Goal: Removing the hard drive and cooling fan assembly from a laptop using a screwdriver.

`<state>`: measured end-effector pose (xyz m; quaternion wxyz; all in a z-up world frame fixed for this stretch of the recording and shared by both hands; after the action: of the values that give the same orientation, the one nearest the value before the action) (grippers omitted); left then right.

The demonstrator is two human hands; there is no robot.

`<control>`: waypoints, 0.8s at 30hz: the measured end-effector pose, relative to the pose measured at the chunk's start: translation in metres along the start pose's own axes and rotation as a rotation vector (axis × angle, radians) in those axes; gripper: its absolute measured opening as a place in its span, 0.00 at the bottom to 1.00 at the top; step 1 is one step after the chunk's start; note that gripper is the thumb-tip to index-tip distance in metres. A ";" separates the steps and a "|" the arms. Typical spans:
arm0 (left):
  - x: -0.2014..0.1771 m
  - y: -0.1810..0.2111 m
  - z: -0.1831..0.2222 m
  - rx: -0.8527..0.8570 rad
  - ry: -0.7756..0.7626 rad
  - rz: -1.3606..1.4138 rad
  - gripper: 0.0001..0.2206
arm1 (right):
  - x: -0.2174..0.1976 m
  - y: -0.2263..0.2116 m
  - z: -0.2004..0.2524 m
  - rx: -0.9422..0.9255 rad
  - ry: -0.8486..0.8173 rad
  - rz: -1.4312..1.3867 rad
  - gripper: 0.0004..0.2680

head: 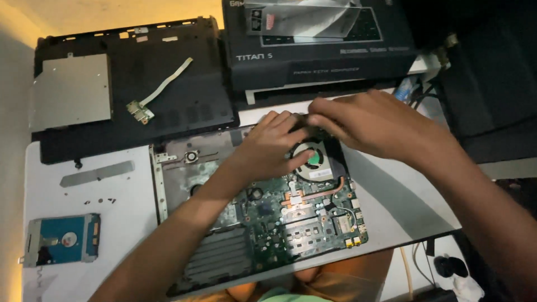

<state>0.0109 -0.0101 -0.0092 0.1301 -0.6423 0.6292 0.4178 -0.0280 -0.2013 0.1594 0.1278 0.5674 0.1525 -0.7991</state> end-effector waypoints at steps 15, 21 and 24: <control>-0.005 0.009 0.000 -0.078 -0.052 0.018 0.16 | 0.024 0.020 -0.008 -0.022 -0.024 0.196 0.11; -0.004 0.010 0.000 -0.099 -0.067 -0.004 0.15 | 0.016 0.010 -0.004 -0.029 0.127 0.200 0.09; -0.005 0.015 0.002 -0.081 0.009 0.027 0.17 | 0.022 0.001 -0.004 0.075 0.169 0.295 0.17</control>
<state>-0.0029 -0.0079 -0.0008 0.0956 -0.6404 0.6209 0.4418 -0.0310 -0.2016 0.1376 0.2089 0.6530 0.0478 -0.7264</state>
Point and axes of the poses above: each hand's wrist, its own z-axis away from the middle knuckle, its own x-axis out of the palm, y = z × x, the point moved 2 cm from there along -z, towards the middle knuckle, and after that the axes turned 4 degrees about z, right-handed, at the moved point
